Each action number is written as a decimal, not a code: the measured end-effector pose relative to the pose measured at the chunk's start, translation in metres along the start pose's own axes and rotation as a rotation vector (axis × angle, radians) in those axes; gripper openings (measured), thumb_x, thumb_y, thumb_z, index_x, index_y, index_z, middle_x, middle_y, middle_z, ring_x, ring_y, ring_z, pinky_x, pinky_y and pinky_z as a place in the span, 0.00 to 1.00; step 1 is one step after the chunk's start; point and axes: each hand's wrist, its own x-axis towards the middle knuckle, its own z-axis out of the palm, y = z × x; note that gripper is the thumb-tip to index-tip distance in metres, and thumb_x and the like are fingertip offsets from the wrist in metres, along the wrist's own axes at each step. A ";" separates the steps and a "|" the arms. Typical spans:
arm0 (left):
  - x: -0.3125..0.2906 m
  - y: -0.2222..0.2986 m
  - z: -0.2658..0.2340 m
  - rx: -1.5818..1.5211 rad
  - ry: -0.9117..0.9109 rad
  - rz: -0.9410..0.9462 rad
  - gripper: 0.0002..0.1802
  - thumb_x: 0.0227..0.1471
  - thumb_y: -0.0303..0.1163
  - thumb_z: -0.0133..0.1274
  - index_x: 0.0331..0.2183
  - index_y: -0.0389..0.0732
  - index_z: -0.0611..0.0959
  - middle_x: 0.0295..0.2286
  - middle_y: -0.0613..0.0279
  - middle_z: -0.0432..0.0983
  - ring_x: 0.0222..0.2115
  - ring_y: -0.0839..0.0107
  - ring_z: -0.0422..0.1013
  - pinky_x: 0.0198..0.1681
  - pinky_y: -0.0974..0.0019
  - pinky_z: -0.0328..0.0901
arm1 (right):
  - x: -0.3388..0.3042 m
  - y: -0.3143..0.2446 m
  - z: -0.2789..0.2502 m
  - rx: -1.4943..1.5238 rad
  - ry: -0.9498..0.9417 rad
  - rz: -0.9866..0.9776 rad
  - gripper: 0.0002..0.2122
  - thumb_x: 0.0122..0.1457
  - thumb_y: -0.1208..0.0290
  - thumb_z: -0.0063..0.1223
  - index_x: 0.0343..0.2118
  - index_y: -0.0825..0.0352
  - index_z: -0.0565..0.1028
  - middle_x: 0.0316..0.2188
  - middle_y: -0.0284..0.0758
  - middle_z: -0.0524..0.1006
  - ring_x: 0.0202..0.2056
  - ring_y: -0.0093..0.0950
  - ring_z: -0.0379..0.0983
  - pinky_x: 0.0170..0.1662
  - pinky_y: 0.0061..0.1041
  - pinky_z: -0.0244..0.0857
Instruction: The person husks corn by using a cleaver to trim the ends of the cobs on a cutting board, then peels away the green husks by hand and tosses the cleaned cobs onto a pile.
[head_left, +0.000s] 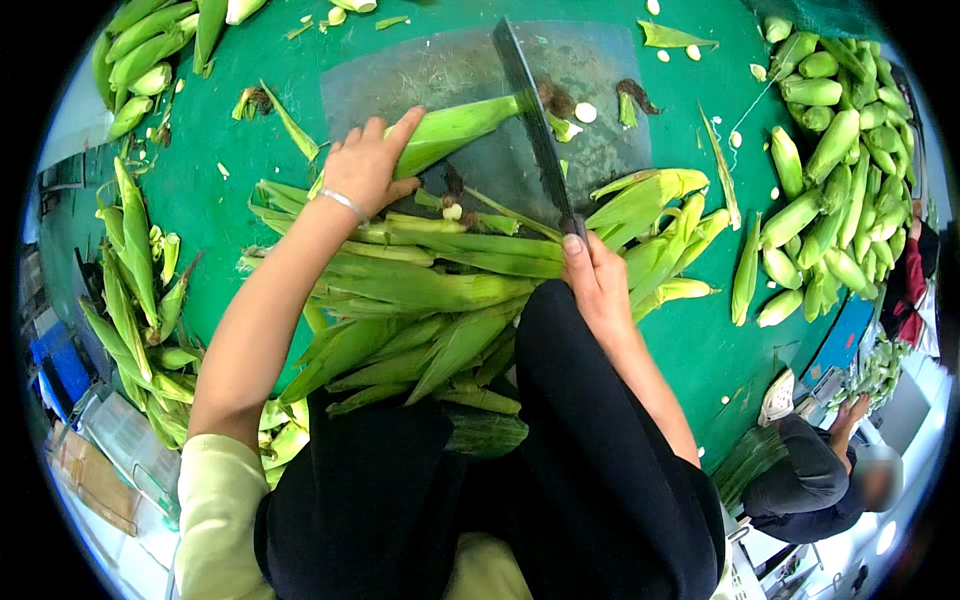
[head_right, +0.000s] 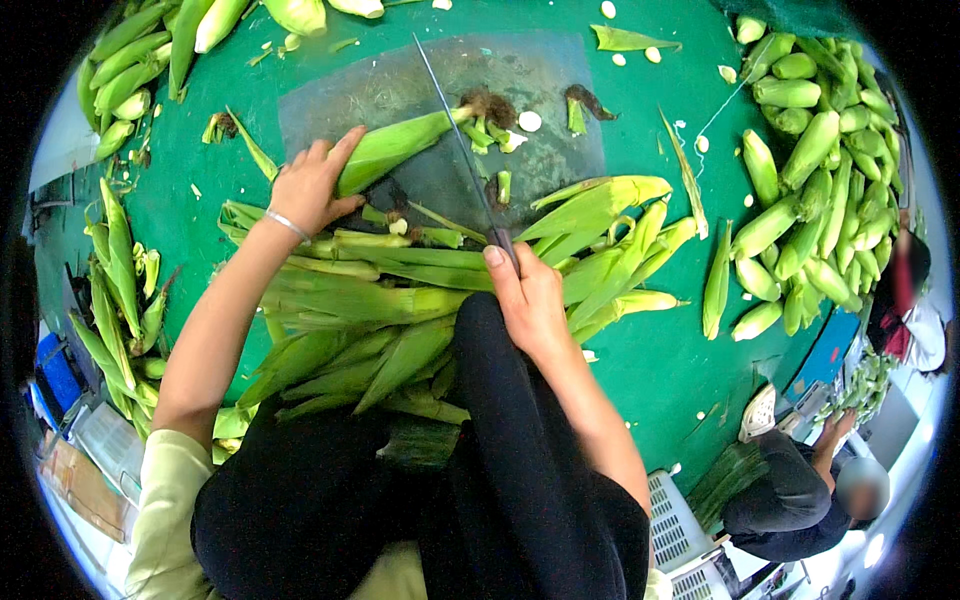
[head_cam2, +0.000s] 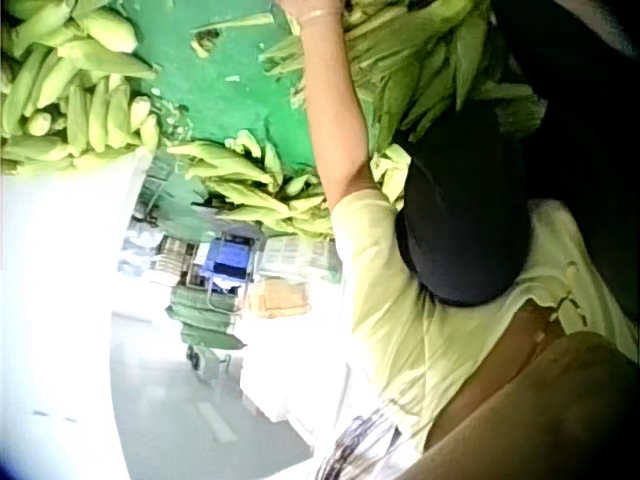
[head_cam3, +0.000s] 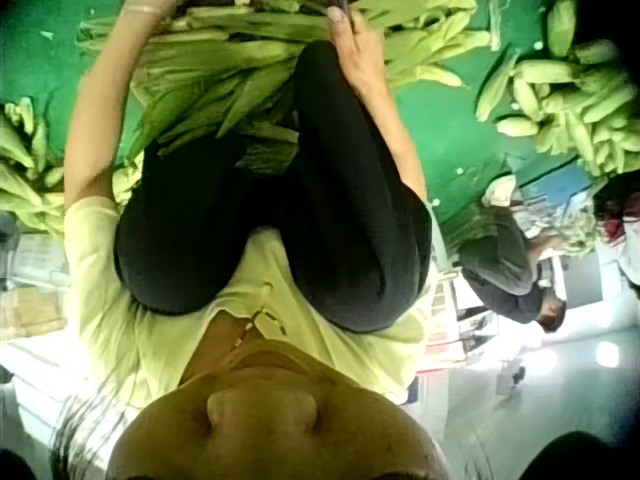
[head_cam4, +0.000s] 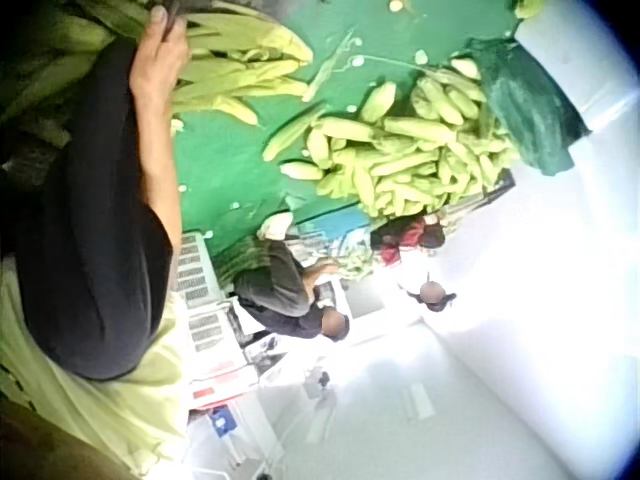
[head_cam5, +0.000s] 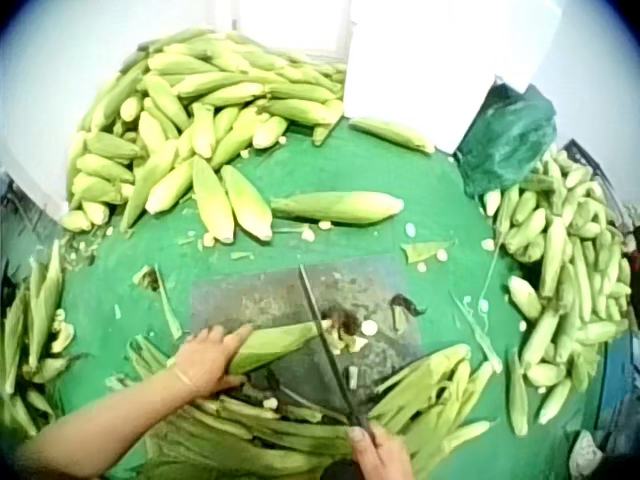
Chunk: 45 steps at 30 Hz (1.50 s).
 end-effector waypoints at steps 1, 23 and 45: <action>-0.005 -0.003 0.001 0.002 -0.002 0.007 0.43 0.36 0.43 0.60 0.54 0.54 0.60 0.38 0.51 0.68 0.36 0.52 0.68 0.39 0.56 0.64 | 0.001 0.000 0.000 -0.004 -0.026 -0.005 0.19 0.58 0.55 0.42 0.24 0.71 0.67 0.13 0.43 0.66 0.16 0.35 0.62 0.23 0.32 0.58; -0.031 -0.042 -0.011 -1.720 -0.722 -0.620 0.31 0.43 0.52 0.53 0.42 0.39 0.72 0.30 0.57 0.74 0.25 0.68 0.73 0.27 0.64 0.70 | 0.026 -0.007 0.026 0.016 0.004 0.003 0.23 0.57 0.50 0.40 0.24 0.71 0.69 0.15 0.44 0.68 0.19 0.38 0.68 0.27 0.34 0.62; -0.025 -0.178 -0.221 -2.343 0.595 0.113 0.37 0.50 0.53 0.41 0.49 0.29 0.62 0.46 0.43 0.64 0.42 0.57 0.67 0.36 0.58 0.68 | 0.011 0.003 0.014 -0.166 -0.020 -0.082 0.21 0.59 0.55 0.39 0.19 0.70 0.67 0.11 0.34 0.66 0.15 0.24 0.64 0.20 0.26 0.58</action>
